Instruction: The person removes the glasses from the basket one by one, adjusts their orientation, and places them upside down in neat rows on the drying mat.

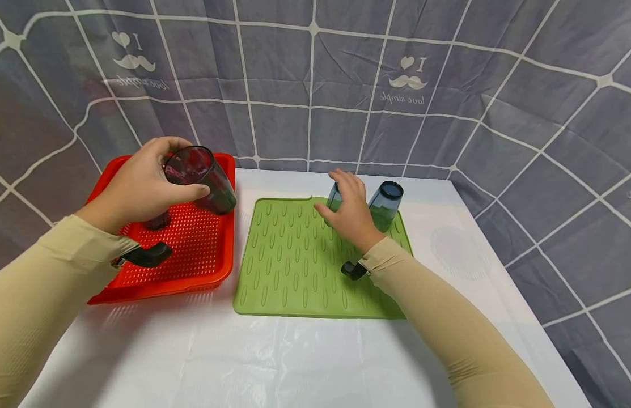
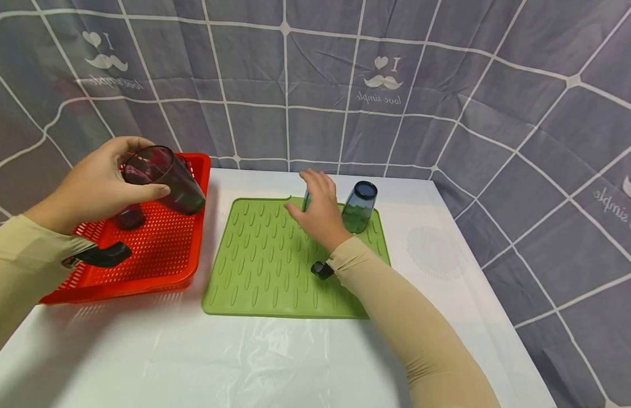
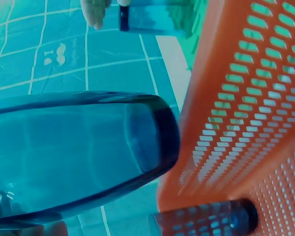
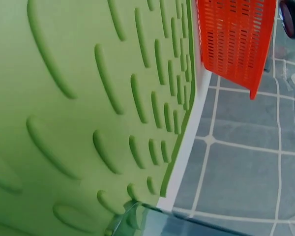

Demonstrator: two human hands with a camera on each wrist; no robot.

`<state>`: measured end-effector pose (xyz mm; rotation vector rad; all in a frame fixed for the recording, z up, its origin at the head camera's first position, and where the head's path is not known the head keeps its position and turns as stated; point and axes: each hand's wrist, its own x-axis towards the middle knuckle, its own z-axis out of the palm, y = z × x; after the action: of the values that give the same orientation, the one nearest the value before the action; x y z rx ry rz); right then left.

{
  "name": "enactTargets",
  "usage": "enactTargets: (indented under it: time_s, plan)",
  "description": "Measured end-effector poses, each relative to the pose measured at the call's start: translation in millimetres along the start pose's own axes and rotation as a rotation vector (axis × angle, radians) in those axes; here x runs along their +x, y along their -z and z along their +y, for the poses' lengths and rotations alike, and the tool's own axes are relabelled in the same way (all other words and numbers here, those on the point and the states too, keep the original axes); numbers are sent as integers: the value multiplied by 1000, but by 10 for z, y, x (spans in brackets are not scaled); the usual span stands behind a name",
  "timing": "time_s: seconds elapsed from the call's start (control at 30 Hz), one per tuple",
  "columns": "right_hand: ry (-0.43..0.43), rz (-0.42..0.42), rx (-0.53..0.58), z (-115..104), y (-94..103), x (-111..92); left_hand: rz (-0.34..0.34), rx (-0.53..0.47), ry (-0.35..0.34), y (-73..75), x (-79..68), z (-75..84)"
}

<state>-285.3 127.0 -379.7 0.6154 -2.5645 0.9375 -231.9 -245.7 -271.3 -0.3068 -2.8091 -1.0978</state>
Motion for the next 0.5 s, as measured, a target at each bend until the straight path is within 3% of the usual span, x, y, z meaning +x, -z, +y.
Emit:
enactTargets:
  time_s: [0.2,0.5]
  plan:
    - [18,-45,22,-75,-39,-15,22,-72,-40,-106,-13,93]
    - [46,-117,60,-174,-95,-40,-10,-198,-95,-306,-45,224]
